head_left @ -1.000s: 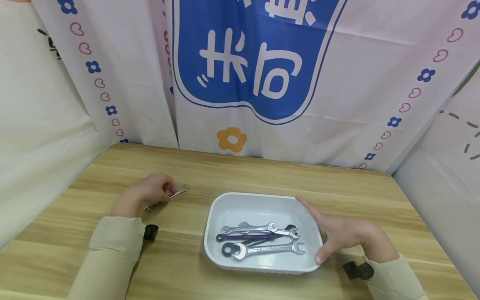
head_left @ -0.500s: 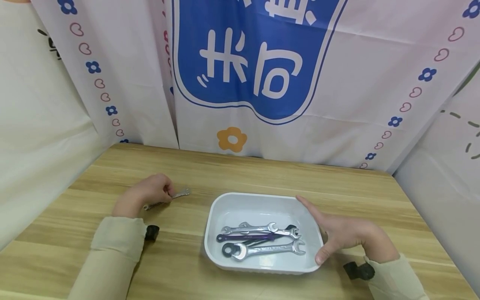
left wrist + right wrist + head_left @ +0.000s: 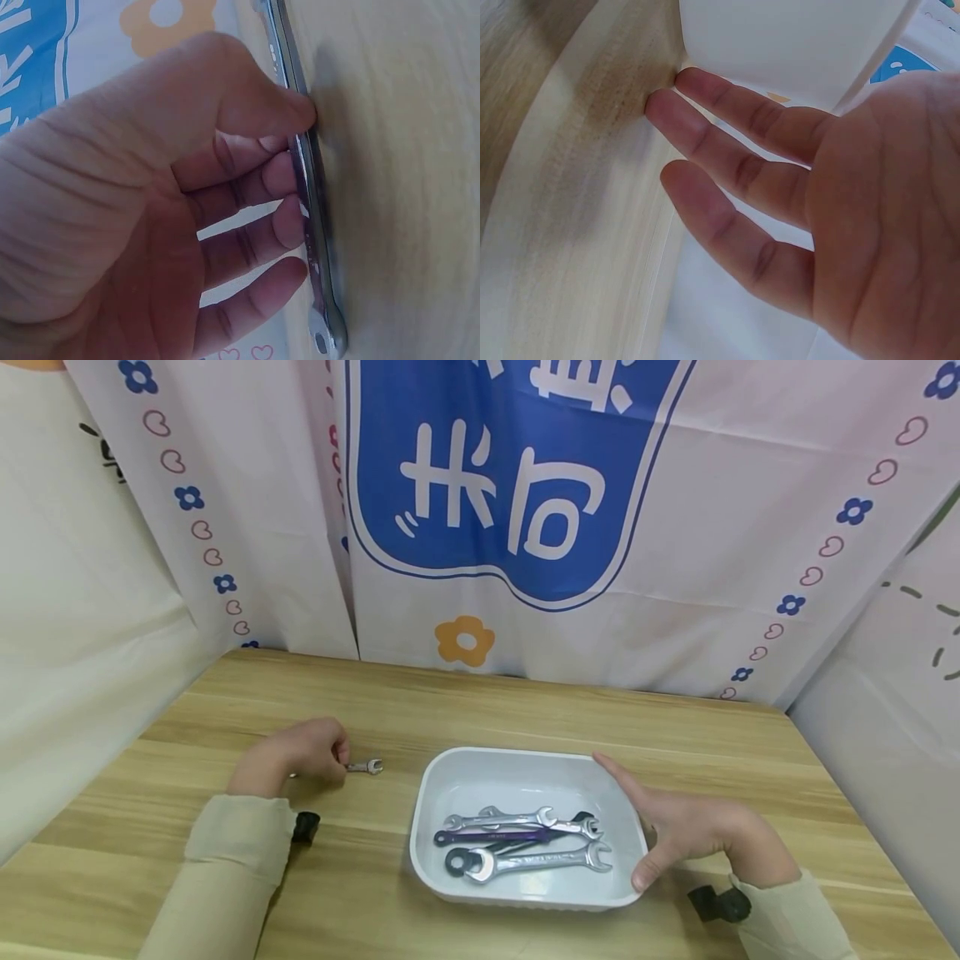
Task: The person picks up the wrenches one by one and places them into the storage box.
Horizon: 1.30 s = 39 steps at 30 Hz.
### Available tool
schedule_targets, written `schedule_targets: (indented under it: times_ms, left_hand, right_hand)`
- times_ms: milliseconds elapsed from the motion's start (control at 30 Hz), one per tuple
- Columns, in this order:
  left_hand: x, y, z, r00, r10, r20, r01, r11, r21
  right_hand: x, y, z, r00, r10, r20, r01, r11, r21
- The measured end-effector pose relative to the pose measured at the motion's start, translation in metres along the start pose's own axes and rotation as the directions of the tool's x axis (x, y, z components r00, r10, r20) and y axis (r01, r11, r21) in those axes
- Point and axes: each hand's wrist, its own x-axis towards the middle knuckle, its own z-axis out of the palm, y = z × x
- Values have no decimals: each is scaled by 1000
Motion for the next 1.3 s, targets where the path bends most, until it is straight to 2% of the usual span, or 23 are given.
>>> schedule_targets:
  times_ms: [200,467,767,1000,1300]
  left_hand:
    - [-1,1,0,1000,30,2,-30,1000,8]
    - [-1,-1,-2,999,36,2,-36,999,-35]
    - [0,-1,-3,991,131,7,-130,990,-62]
    - [-1,0,-3,989,144,27,-142,987,-78]
    - [-2,5,-6,989,146,4,-145,984,-107]
  right_hand:
    - [0,0,0,1000,6,5,-6,1000,-1]
    - [0,0,-1,1000,3,6,-3,1000,-1]
    - [-1,0,0,1000,13,9,-13,1000,-1]
    - [0,0,1,1000,9,4,-9,1000,-2]
    - [0,1,0,1000,0,4,0,1000,-20]
